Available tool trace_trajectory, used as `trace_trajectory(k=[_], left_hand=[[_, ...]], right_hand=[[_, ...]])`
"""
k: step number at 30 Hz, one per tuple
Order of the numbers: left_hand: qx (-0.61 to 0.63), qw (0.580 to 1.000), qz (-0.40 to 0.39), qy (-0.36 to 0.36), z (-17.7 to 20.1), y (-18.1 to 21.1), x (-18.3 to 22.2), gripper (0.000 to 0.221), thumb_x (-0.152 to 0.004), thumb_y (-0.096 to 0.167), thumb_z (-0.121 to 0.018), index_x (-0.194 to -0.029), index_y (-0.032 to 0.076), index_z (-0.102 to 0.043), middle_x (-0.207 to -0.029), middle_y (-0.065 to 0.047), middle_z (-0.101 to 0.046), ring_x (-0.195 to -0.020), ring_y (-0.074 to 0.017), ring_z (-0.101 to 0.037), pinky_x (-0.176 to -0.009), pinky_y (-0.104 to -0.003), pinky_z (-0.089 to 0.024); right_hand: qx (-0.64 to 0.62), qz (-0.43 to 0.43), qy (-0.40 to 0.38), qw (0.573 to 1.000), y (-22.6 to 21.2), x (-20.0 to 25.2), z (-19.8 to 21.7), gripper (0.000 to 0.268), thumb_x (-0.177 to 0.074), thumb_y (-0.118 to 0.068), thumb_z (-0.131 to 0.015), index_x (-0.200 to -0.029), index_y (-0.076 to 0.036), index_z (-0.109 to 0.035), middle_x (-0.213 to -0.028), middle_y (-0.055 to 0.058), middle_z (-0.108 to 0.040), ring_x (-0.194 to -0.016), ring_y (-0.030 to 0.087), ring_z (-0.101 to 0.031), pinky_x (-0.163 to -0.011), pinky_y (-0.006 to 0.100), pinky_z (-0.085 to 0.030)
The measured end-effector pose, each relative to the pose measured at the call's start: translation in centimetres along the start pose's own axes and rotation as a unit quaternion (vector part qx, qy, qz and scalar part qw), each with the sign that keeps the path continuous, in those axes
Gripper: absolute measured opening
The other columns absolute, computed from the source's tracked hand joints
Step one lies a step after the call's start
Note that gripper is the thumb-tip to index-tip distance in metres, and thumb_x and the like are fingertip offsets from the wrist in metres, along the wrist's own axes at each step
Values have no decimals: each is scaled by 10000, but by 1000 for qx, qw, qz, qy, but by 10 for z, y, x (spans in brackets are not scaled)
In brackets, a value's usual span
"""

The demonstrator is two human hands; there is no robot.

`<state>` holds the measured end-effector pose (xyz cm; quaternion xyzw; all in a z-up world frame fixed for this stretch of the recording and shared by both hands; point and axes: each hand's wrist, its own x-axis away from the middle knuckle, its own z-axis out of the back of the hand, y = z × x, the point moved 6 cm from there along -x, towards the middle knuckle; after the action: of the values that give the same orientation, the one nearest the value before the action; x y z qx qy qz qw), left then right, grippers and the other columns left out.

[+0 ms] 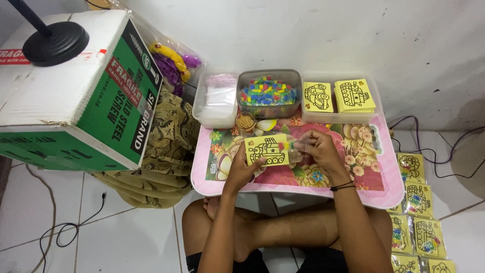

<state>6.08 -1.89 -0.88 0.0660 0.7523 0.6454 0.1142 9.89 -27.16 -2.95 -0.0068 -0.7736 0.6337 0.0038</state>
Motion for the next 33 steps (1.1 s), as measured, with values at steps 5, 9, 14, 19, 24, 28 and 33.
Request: trace_trajectory(k=[5, 9, 14, 19, 24, 28, 33], left_hand=[[1, 1000, -1, -3, -2, 0, -1, 467, -895, 94, -743, -1268, 3, -478, -844, -156, -705, -653, -190, -714, -601, -292, -585], [17, 1000, 0, -7, 0, -1, -1, 475, -900, 55, -725, -1294, 0, -465, -866, -156, -697, -663, -191, -712, -615, -297, -591], [21, 1000, -1, -14, -1, -4, -4, 472, -898, 49, -726, -1295, 6, -474, -870, -149, -697, -667, -186, -712, -618, -297, -595], [28, 999, -5, -27, 0, -9, -4, 497, -874, 11, -742, -1297, -3, -481, -865, -147, -698, -666, -183, -711, -620, -307, -605], [-11, 999, -7, -35, 3, -13, -5, 518, -898, 199, -773, -1325, 2, -554, -1002, -187, -719, -818, -212, -694, -745, -375, -604], [-49, 999, -5, -12, 8, -18, -7, 473, -917, 281, -772, -1272, 7, -621, -971, -169, -735, -842, -182, -691, -746, -352, -595], [-92, 995, 33, 14, 3, -2, -4, 367, -889, 150, -769, -1198, -2, -640, -934, -204, -739, -819, -246, -705, -751, -380, -588]], right_hand=[[-9, 6, 17, 1000, 7, -1, -8, 296, -767, 12, -849, -955, 10, -620, -754, 138, -702, -605, 199, -709, -499, 297, -604], [24, 51, 17, 998, -19, 5, -29, 389, -736, -31, -886, -988, -31, -588, -707, 70, -678, -590, 86, -640, -484, 217, -551], [31, 80, 7, 996, -12, -1, -28, 564, -685, -32, -939, -1111, -31, -569, -757, 60, -590, -644, 88, -569, -556, 218, -519], [51, 38, -43, 997, -16, 6, -39, 691, -721, -56, -904, -1326, -21, -573, -983, 85, -547, -886, 162, -570, -752, 288, -533], [86, 13, -86, 993, 18, 5, -31, 207, -806, -103, -839, -982, -21, -769, -838, 82, -744, -802, 134, -630, -730, 296, -543], [81, 19, -81, 993, 0, 8, -40, 191, -787, -121, -865, -895, -24, -741, -748, 63, -718, -705, 120, -613, -669, 275, -529], [165, 36, -120, 978, -15, 19, -55, 201, -791, -174, -872, -858, -48, -730, -700, 80, -710, -699, 134, -606, -664, 286, -500]])
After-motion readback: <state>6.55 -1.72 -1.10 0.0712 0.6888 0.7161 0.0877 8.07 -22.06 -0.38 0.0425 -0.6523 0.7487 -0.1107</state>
